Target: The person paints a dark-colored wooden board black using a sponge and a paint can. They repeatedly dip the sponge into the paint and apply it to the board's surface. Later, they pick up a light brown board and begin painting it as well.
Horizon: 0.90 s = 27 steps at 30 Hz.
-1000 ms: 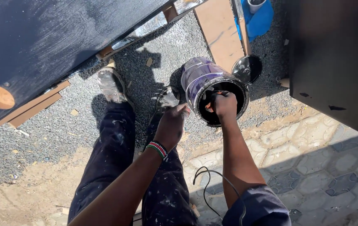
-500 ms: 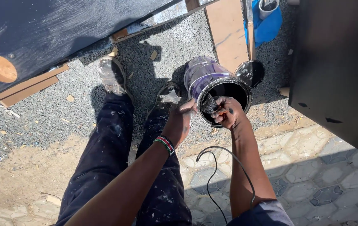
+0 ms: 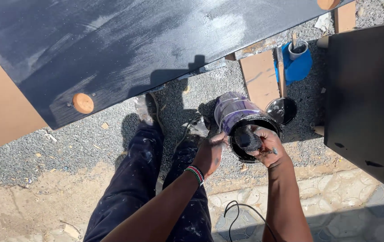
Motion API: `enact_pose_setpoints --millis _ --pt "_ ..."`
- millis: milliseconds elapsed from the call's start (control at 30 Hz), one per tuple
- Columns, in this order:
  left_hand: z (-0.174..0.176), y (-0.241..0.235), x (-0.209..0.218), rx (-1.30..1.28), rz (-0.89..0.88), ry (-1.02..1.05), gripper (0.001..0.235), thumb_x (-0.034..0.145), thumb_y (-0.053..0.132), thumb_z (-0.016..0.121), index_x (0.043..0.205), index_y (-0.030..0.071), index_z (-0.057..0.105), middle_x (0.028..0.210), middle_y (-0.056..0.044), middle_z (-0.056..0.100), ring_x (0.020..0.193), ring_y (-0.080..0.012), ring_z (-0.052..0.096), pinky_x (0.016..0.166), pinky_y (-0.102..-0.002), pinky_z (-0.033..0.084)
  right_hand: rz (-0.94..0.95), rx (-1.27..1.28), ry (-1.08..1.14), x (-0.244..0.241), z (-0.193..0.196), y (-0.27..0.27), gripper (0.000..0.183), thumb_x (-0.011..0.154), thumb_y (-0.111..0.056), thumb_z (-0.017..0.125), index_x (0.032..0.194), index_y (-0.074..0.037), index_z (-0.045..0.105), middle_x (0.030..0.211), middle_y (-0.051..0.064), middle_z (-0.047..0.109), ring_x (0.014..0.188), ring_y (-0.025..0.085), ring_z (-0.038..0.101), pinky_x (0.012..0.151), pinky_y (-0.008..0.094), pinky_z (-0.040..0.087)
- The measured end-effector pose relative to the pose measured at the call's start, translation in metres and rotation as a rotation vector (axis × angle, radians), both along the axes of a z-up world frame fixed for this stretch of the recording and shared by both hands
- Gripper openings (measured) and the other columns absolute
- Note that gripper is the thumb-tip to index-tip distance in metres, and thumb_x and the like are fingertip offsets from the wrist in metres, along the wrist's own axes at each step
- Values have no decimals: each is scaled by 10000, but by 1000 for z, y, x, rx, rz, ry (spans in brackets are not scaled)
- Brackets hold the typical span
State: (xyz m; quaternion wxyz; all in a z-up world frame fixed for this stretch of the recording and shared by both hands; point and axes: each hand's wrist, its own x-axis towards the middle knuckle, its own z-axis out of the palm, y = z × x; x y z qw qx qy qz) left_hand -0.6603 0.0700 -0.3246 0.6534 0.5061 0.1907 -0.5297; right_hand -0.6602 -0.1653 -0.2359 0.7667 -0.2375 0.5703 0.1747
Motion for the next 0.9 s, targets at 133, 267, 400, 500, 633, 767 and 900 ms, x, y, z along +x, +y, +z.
enact_pose_setpoints --millis 133,267,400,500,633,767,900 --pt "157 -21 116 27 -66 -7 571 1240 287 586 1765 61 594 1626 -279 733 1550 -414 700 1347 -551 511 -221 38 -256 56 91 5 163 812 15 619 966 -39 630 885 179 577 636 277 496 520 304 385" --pt "253 -39 196 -99 287 9 560 1152 204 620 1659 -27 675 1562 -346 770 1511 -474 722 1281 -605 568 -506 106 -774 118 163 -8 184 825 113 555 950 -17 592 1399 413 594 888 376 660 762 395 573" --pt "274 -45 233 -323 569 149 506 1133 116 610 1632 55 663 1778 -286 625 1688 -575 523 1366 -732 430 -484 -50 -815 172 214 -15 113 813 78 562 837 -32 557 1621 462 651 723 335 675 613 370 504" --pt "275 -39 247 -372 693 284 362 1094 54 625 1423 83 774 1765 -195 684 1690 -497 561 1355 -698 462 -560 -197 -533 204 257 5 199 748 -8 614 936 -7 680 975 271 820 756 412 808 630 407 589" --pt "269 -31 248 -362 654 294 435 1063 30 617 1468 97 758 1792 -177 661 1701 -468 545 1353 -680 461 -523 -241 -394 203 257 2 194 751 -17 613 922 -23 704 858 194 809 703 362 775 636 350 560" --pt "276 8 279 -339 678 364 473 981 34 624 1442 -51 687 1781 -318 625 1695 -532 542 1354 -724 459 -390 -266 -504 203 224 17 347 770 -57 674 1094 65 709 1407 401 714 1210 499 752 870 462 652" --pt "283 26 281 -182 584 393 601 995 20 500 1530 -195 669 1645 -496 701 1576 -665 671 1304 -706 528 -324 -187 -676 193 223 10 236 843 -9 689 1019 146 664 1741 552 513 977 453 825 885 475 666"
